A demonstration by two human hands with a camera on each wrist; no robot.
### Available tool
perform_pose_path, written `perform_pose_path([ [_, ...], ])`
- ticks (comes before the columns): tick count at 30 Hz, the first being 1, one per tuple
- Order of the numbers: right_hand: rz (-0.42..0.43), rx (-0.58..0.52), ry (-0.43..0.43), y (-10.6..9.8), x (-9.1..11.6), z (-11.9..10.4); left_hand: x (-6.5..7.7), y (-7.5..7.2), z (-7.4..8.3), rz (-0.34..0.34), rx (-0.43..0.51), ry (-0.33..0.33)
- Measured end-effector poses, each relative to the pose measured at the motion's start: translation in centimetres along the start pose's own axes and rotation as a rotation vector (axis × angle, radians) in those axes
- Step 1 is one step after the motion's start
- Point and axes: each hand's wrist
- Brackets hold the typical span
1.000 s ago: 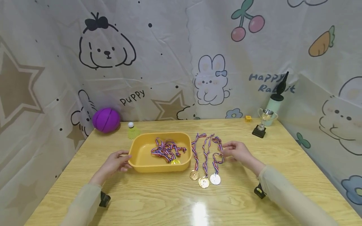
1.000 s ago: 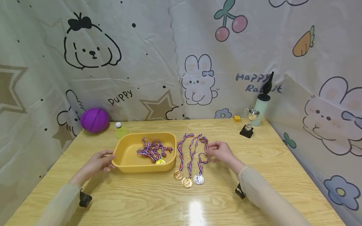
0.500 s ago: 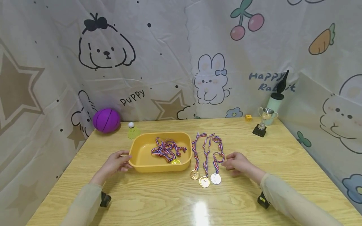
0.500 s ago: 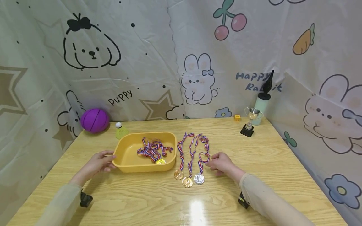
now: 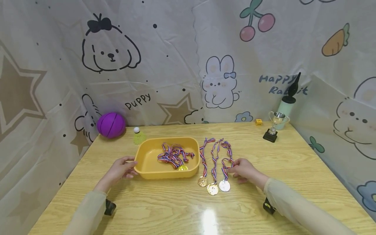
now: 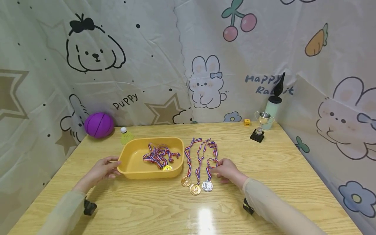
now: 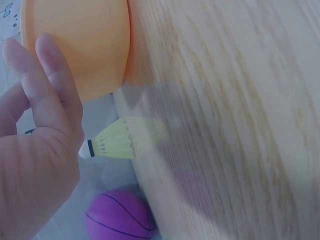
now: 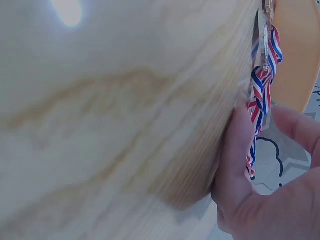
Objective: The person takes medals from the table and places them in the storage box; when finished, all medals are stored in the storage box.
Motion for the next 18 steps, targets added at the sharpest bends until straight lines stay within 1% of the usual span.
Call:
perform_pose_path([
  [8,0.032,0.061,-0.022,0.51,0.15,-0.41,-0.21,-0.05,-0.43,0.000,0.005,-0.006],
  [18,0.044,0.138,-0.070,0.77,-0.18,-0.54,-0.19,-0.01,-0.13,0.016,-0.007,-0.004],
])
Point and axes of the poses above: each hand's wrist, its own x-axis away from the middle knuckle, its own y-axis out of the palm, z = x × y, and after that the axes turned 1 degree about x, right-handed
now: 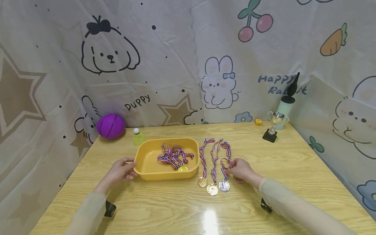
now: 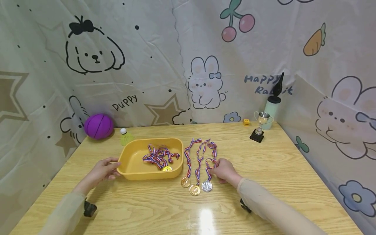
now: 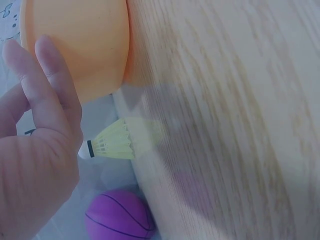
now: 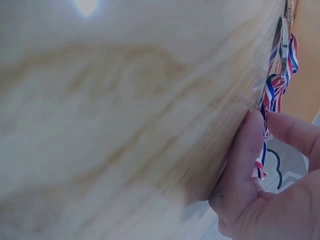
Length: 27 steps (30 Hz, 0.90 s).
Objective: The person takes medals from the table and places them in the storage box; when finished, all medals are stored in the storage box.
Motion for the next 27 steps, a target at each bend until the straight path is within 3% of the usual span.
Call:
perform_pose_path([
  [22,-0.008,-0.012,-0.051,0.11,0.21,0.27,-0.08,-0.08,-0.22,-0.015,0.010,0.021],
  [27,-0.011,-0.079,-0.039,-0.15,0.40,0.47,0.10,-0.02,-0.02,0.000,0.007,0.008],
])
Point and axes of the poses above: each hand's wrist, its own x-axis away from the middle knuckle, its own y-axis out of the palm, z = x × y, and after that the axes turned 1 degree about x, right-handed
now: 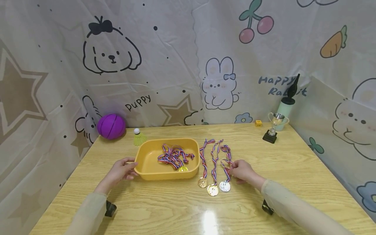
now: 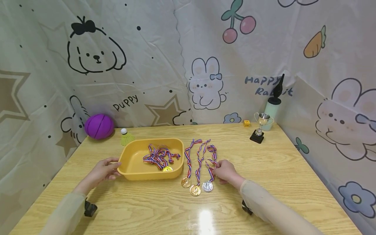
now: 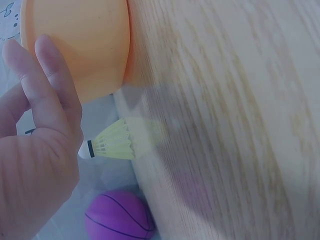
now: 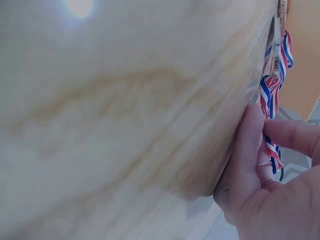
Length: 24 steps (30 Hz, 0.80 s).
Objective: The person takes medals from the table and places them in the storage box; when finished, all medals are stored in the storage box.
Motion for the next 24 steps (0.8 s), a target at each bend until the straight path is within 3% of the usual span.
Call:
perform_pose_path([
  [6,-0.052,-0.214,-0.001,-0.58,0.20,0.25,0.09,0.02,0.08,0.006,-0.003,-0.005],
  [12,-0.074,-0.361,-0.050,-0.52,0.26,0.48,0.01,0.00,-0.10,0.004,-0.001,-0.006],
  [24,-0.072,-0.452,-0.061,-0.08,0.14,0.12,0.09,-0.03,0.07,0.010,-0.017,-0.009],
])
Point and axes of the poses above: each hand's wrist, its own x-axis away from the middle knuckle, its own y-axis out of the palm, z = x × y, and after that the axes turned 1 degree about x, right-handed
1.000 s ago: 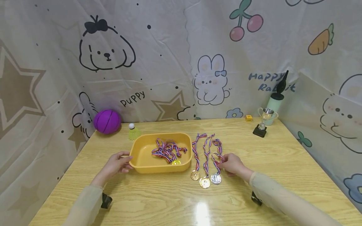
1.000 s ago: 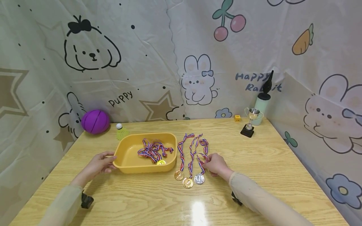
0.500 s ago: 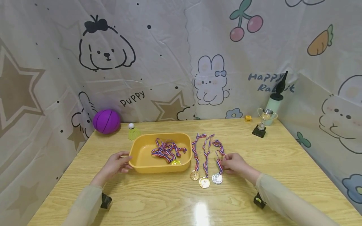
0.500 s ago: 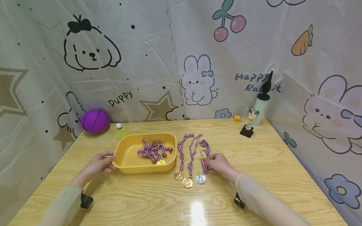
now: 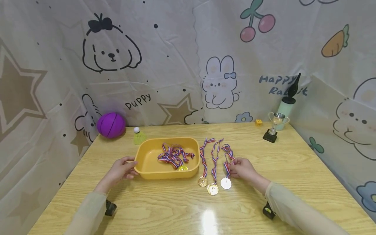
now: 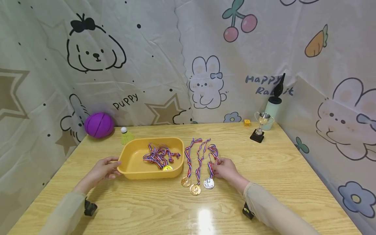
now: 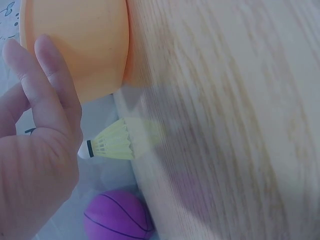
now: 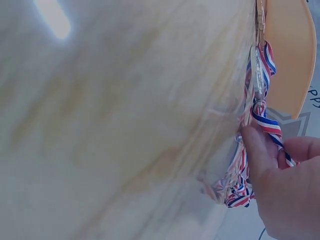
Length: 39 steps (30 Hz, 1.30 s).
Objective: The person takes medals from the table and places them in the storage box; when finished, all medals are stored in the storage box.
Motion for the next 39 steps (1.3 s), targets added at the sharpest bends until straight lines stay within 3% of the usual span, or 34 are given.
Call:
perform_pose_path([
  [13,-0.025,-0.068,0.031,0.06,0.39,-0.30,0.06,-0.05,0.08,-0.003,0.003,0.000],
  [34,0.029,-0.112,0.101,-0.14,0.37,-0.39,-0.12,-0.06,-0.04,-0.001,0.013,-0.009],
  [39,0.015,-0.168,0.099,-0.33,0.27,-0.53,-0.12,-0.10,-0.09,-0.005,0.014,-0.006],
])
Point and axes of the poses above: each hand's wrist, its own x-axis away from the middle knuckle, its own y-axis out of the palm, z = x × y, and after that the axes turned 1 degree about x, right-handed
